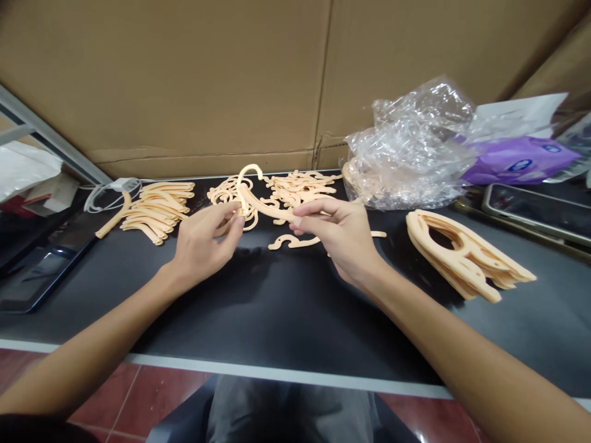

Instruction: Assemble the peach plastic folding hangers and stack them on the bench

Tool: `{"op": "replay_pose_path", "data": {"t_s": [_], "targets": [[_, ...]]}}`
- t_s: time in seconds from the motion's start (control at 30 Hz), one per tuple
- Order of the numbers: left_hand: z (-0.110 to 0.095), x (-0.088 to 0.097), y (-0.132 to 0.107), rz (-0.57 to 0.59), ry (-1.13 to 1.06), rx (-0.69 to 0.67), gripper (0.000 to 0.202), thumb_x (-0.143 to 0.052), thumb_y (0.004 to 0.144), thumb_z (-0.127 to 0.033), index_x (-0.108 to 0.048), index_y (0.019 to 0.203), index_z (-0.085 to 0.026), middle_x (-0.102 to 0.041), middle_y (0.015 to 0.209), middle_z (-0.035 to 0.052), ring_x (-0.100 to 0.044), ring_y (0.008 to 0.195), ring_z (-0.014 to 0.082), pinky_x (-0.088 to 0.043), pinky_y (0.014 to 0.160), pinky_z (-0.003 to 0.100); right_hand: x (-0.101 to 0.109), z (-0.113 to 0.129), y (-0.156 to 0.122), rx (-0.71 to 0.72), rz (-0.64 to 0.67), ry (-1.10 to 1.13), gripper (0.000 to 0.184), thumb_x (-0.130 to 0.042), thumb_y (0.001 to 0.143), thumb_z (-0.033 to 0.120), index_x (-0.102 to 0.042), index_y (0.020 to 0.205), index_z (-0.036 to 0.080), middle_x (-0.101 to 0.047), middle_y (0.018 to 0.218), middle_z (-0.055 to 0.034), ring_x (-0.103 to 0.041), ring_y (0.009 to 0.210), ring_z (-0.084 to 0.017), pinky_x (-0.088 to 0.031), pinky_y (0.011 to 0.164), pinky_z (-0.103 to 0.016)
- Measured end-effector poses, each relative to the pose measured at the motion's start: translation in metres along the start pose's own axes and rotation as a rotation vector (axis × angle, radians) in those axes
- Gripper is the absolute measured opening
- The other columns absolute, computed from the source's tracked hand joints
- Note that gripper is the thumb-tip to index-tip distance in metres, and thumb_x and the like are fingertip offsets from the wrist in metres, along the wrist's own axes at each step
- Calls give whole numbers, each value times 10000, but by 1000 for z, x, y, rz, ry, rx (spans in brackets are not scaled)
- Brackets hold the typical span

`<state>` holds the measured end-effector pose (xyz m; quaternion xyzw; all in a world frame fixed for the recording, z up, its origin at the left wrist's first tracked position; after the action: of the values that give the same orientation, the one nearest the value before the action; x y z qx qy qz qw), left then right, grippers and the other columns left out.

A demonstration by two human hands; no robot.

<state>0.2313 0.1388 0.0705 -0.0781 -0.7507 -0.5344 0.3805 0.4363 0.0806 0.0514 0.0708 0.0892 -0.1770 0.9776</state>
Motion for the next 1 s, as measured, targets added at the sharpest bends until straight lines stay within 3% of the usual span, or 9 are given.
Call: {"op": "replay_pose_path", "data": {"t_s": [0.17, 0.23, 0.33, 0.47, 0.63, 0.77, 1.0], "targets": [[20, -11, -4, 39, -438, 415, 142, -570, 936, -276, -576, 1049, -191, -621, 825, 2, -604, 734, 124, -484, 692, 234, 0, -4, -2, -42, 13, -71, 149, -820, 494, 157, -738, 607, 209, -703, 652, -4, -675, 642, -156, -540, 659, -301], [22, -14, -4, 36, -615, 492, 153, -585, 930, -294, -541, 1044, -203, -572, 824, -11, -573, 733, 117, -468, 670, 223, 0, -5, -2, -27, 23, -149, 137, -815, 501, 167, -730, 600, 209, -702, 647, -9, -666, 629, -161, -521, 630, -302], [19, -15, -1, 36, -754, 484, 163, -606, 923, -286, -509, 1034, -215, -517, 797, -31, -535, 716, 106, -450, 671, 219, -1, -5, -1, 12, 56, -272, 82, -779, 544, 187, -728, 605, 208, -708, 643, -21, -643, 610, -165, -479, 577, -298], [17, -15, 0, 52, -785, 469, 196, -636, 909, -286, -503, 1033, -214, -544, 806, -28, -566, 714, 110, -484, 715, 243, 1, -4, 0, 40, 46, -353, 37, -731, 561, 196, -715, 592, 210, -708, 635, -19, -607, 575, -152, -441, 540, -290], [14, -12, -2, 92, -636, 426, 201, -621, 908, -276, -562, 1086, -203, -553, 732, -43, -560, 677, 109, -505, 732, 257, 1, -4, 1, 35, 58, -395, 45, -659, 563, 161, -673, 569, 202, -667, 587, -6, -580, 530, -138, -433, 506, -276], [8, -7, -2, 96, -519, 353, 312, -618, 906, -294, -629, 1192, -170, -683, 867, 31, -641, 804, 156, -537, 817, 305, -2, -6, -1, 22, 95, -410, 41, -645, 585, 153, -652, 574, 192, -642, 583, 2, -583, 471, -132, -466, 488, -281], [8, -4, 1, 69, -353, 286, 344, -716, 837, -259, -648, 1160, -165, -726, 990, 58, -672, 862, 173, -541, 867, 322, -1, 2, -3, 96, 65, -387, 140, -652, 605, 121, -615, 514, 220, -631, 567, 5, -588, 527, -147, -473, 554, -311]]}}
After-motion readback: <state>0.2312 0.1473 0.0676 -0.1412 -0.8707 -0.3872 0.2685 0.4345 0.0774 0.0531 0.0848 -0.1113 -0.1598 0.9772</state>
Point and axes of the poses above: each hand's wrist, its own y-axis towards the middle knuckle, its own x-axis out of the back of the hand, z = x × y, the point moved 5 cm from there along y, towards the middle knuckle
